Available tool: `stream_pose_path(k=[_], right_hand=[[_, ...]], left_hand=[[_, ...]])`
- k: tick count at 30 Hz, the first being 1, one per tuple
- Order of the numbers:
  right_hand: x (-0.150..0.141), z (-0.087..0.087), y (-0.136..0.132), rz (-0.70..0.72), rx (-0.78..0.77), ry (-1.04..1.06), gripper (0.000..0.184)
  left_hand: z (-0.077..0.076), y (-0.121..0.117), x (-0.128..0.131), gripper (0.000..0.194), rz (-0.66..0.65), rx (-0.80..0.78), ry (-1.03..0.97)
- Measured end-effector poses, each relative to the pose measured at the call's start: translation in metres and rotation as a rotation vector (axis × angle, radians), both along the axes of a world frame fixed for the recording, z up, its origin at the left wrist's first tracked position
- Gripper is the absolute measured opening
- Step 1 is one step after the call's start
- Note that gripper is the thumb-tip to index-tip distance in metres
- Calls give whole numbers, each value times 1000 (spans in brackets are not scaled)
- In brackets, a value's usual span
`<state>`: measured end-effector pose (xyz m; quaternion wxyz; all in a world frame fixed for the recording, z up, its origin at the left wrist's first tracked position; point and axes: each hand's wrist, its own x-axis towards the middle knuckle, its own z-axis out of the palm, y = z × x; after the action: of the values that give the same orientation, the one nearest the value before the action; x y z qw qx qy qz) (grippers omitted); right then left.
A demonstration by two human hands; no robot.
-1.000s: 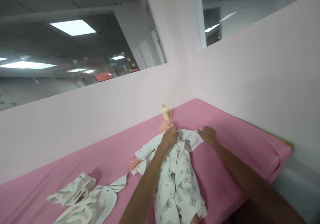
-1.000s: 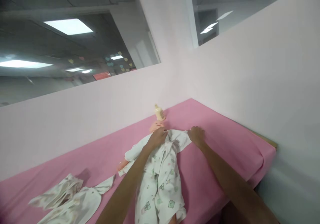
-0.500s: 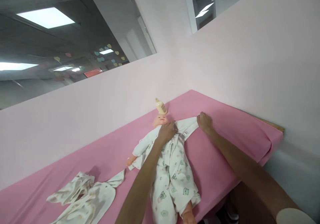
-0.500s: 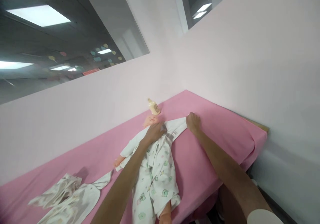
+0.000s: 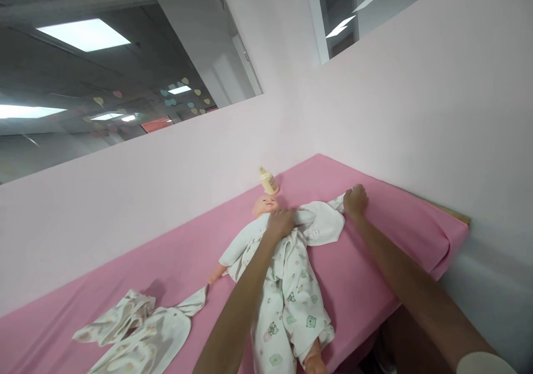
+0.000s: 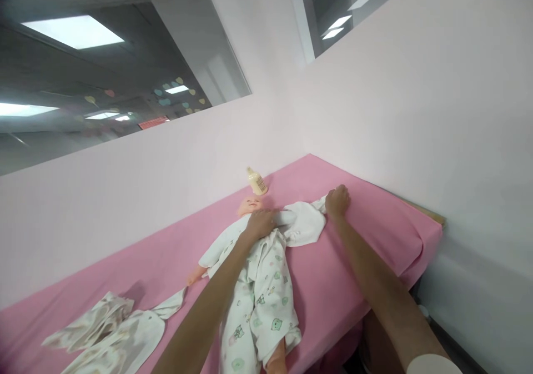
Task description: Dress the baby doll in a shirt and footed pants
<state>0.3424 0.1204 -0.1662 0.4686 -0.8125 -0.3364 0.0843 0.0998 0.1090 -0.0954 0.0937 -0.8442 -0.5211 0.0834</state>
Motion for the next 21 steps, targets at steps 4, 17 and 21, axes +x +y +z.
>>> stream_pose_path(k=[4, 17, 21], right_hand=[[-27, 10, -10, 234, -38, -321, 47], [-52, 11, -14, 704, -304, -379, 25], [-48, 13, -14, 605, -297, -367, 28]], left_hand=[[-17, 4, 18, 43, -54, 11, 6], [-33, 11, 44, 42, -207, -51, -93], [-34, 9, 46, 36, -184, -34, -112]])
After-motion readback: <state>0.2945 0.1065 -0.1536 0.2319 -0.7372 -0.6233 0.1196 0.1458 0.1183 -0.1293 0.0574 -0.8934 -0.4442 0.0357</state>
